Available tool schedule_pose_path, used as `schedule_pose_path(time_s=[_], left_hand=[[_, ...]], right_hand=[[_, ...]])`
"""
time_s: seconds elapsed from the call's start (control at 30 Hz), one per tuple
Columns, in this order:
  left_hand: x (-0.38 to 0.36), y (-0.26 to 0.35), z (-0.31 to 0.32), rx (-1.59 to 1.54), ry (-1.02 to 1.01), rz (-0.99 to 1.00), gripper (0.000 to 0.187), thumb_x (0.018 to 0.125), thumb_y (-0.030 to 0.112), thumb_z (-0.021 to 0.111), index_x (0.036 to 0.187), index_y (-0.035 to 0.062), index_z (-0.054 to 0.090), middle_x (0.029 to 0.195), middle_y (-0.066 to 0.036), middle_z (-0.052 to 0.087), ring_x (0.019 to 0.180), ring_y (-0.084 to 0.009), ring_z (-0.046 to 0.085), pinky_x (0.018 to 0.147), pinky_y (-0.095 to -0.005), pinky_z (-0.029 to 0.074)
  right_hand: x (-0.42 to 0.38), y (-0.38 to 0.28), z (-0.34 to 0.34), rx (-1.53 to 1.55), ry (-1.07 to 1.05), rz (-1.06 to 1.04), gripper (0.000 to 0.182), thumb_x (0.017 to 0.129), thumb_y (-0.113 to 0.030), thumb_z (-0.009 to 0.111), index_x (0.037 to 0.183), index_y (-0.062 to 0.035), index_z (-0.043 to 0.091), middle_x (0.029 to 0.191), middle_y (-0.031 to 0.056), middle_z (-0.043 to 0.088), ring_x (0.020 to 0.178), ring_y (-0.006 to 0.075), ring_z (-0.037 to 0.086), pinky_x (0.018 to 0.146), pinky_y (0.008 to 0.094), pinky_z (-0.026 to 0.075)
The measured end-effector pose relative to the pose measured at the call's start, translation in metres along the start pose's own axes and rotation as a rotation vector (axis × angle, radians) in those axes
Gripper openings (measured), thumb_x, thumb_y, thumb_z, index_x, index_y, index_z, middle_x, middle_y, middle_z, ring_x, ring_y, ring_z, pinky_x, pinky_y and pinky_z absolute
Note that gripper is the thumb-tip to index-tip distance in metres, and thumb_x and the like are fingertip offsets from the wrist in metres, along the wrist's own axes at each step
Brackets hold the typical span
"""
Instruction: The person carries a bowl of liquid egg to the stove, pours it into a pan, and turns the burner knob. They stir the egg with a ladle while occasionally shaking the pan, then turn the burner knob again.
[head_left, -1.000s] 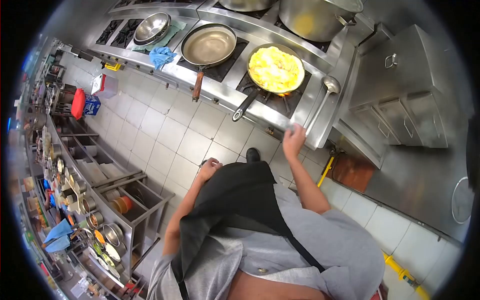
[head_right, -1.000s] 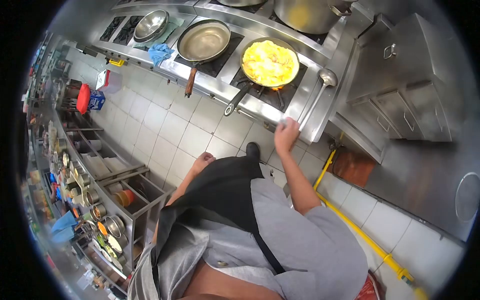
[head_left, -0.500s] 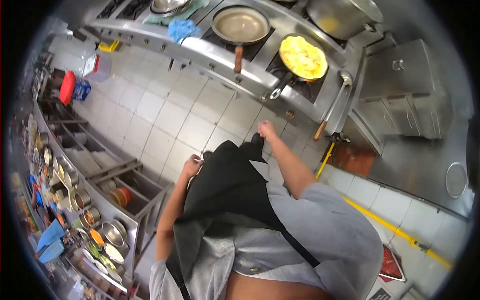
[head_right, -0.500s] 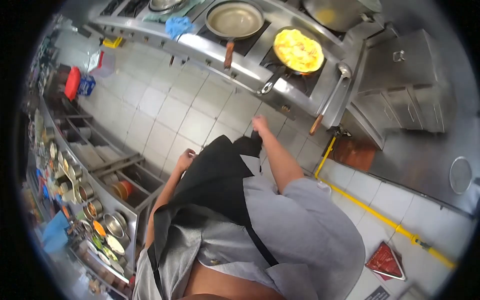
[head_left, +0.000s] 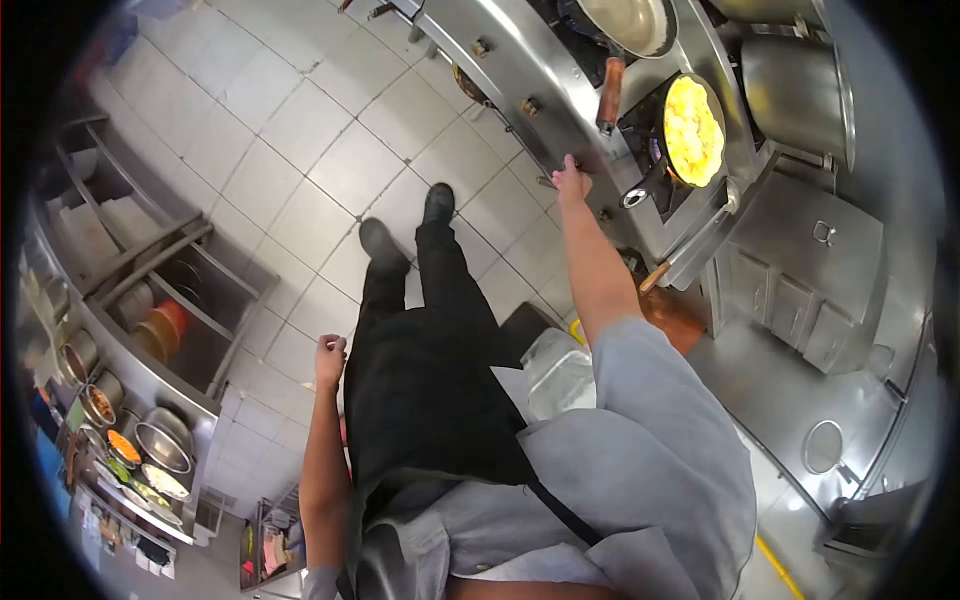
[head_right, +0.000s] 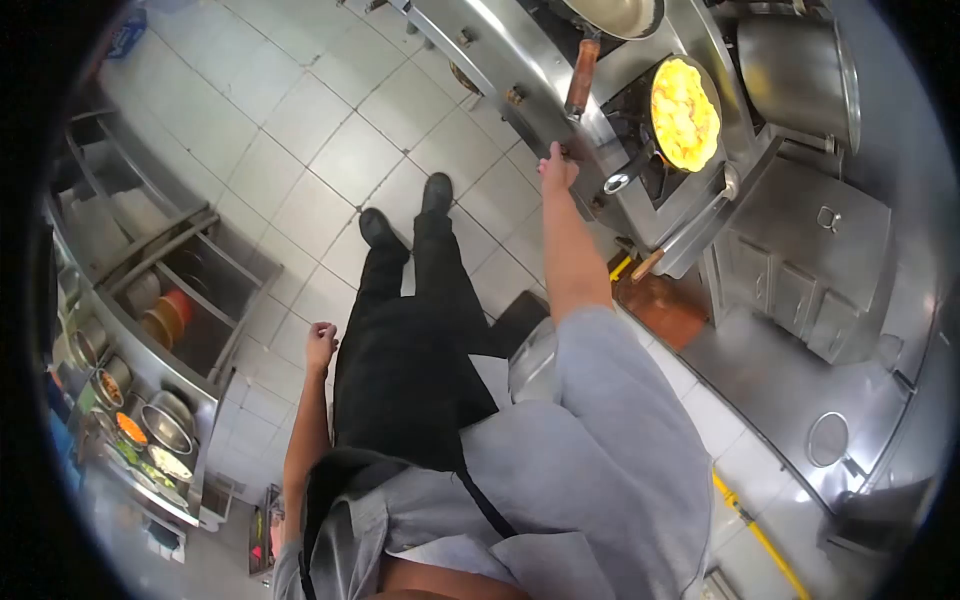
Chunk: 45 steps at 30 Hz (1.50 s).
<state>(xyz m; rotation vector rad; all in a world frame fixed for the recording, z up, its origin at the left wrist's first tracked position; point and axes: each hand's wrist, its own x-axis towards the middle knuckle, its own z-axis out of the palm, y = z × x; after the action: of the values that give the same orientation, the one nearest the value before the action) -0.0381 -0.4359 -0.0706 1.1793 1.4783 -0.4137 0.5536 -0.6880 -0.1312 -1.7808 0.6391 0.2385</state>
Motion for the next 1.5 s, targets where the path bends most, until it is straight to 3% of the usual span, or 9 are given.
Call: schedule_pose_path(time_s=[0.3,0.9,1.1,1.17,1.27,1.33,1.37,1.43,1.5], left_hand=[[-0.002,-0.053,0.0,-0.114,-0.013,-0.09,0.027,0.089,0.023,0.063,0.108,0.0047,0.058,0.09,-0.007,0.061,0.065,-0.0113,0.057,0.057,-0.026,0.046],[-0.01,-0.002,-0.006,-0.143,-0.047,-0.104,0.028,0.09,0.023,0.062,0.11,0.0053,0.056,0.088,-0.004,0.059,0.071,-0.0104,0.057,0.063,-0.0256,0.049],[-0.008,-0.011,-0.003,-0.158,-0.064,-0.095,0.026,0.091,0.022,0.062,0.109,0.0049,0.056,0.088,-0.005,0.059,0.07,-0.0111,0.057,0.061,-0.0252,0.048],[-0.007,-0.01,-0.005,-0.187,-0.039,-0.087,0.025,0.09,0.021,0.062,0.109,0.0047,0.057,0.086,-0.005,0.06,0.068,-0.0114,0.057,0.058,-0.0251,0.047],[-0.002,-0.003,-0.01,-0.219,-0.015,-0.069,0.024,0.088,0.019,0.063,0.106,0.0044,0.057,0.085,-0.007,0.06,0.065,-0.0125,0.058,0.055,-0.0258,0.048],[0.005,0.005,-0.015,-0.163,-0.002,-0.051,0.023,0.087,0.018,0.063,0.104,0.0042,0.057,0.085,-0.008,0.061,0.062,-0.0131,0.058,0.053,-0.026,0.048],[0.009,0.014,-0.017,-0.137,-0.012,-0.04,0.023,0.086,0.018,0.063,0.103,0.0044,0.057,0.085,-0.009,0.061,0.061,-0.0137,0.059,0.051,-0.0265,0.048],[0.012,0.038,-0.02,-0.069,0.003,0.009,0.023,0.086,0.019,0.064,0.103,0.0047,0.058,0.084,-0.009,0.062,0.059,-0.0139,0.059,0.05,-0.0269,0.047],[0.028,0.056,-0.027,-0.052,0.001,0.086,0.023,0.086,0.02,0.064,0.103,0.0048,0.058,0.082,-0.009,0.062,0.059,-0.0138,0.058,0.051,-0.0271,0.047]], right_hand=[[0.01,-0.002,0.003,-0.193,0.114,0.022,0.034,0.086,-0.026,0.072,0.085,0.0068,0.063,0.07,0.0144,0.064,0.057,0.0203,0.065,0.049,0.028,0.055],[0.009,0.0,-0.001,-0.184,0.047,-0.009,0.033,0.088,-0.024,0.07,0.091,0.0082,0.063,0.073,0.0144,0.064,0.059,0.021,0.066,0.05,0.0279,0.056],[-0.006,-0.006,-0.024,-0.154,-0.126,0.009,0.04,0.089,-0.03,0.068,0.102,0.0066,0.06,0.091,0.0178,0.065,0.072,0.0259,0.068,0.058,0.0342,0.057],[-0.015,-0.016,-0.04,-0.182,-0.064,0.201,0.045,0.091,-0.036,0.063,0.108,0.0051,0.056,0.104,0.02,0.063,0.082,0.0292,0.067,0.069,0.0391,0.057],[-0.06,-0.07,-0.084,0.301,-0.192,0.256,0.047,0.094,-0.04,0.058,0.109,0.0038,0.056,0.111,0.0218,0.061,0.089,0.0325,0.066,0.078,0.0407,0.055],[-0.136,-0.169,-0.066,0.867,-0.255,0.281,0.041,0.092,-0.04,0.061,0.102,-0.0005,0.056,0.083,0.0075,0.058,0.07,0.0203,0.061,0.072,0.0376,0.053],[-0.124,-0.176,-0.074,0.899,-0.263,0.268,0.041,0.092,-0.04,0.061,0.102,-0.0005,0.056,0.083,0.0075,0.058,0.07,0.0203,0.061,0.072,0.0376,0.053],[-0.075,-0.186,-0.094,0.828,-0.589,0.231,0.029,0.093,-0.034,0.061,0.09,-0.006,0.055,0.069,0.0016,0.052,0.058,0.0144,0.052,0.059,0.0312,0.047],[-0.056,-0.174,-0.086,0.651,-0.353,0.218,0.027,0.094,-0.024,0.059,0.073,-0.0131,0.046,0.058,-0.0015,0.044,0.047,0.0129,0.042,0.046,0.029,0.039]])
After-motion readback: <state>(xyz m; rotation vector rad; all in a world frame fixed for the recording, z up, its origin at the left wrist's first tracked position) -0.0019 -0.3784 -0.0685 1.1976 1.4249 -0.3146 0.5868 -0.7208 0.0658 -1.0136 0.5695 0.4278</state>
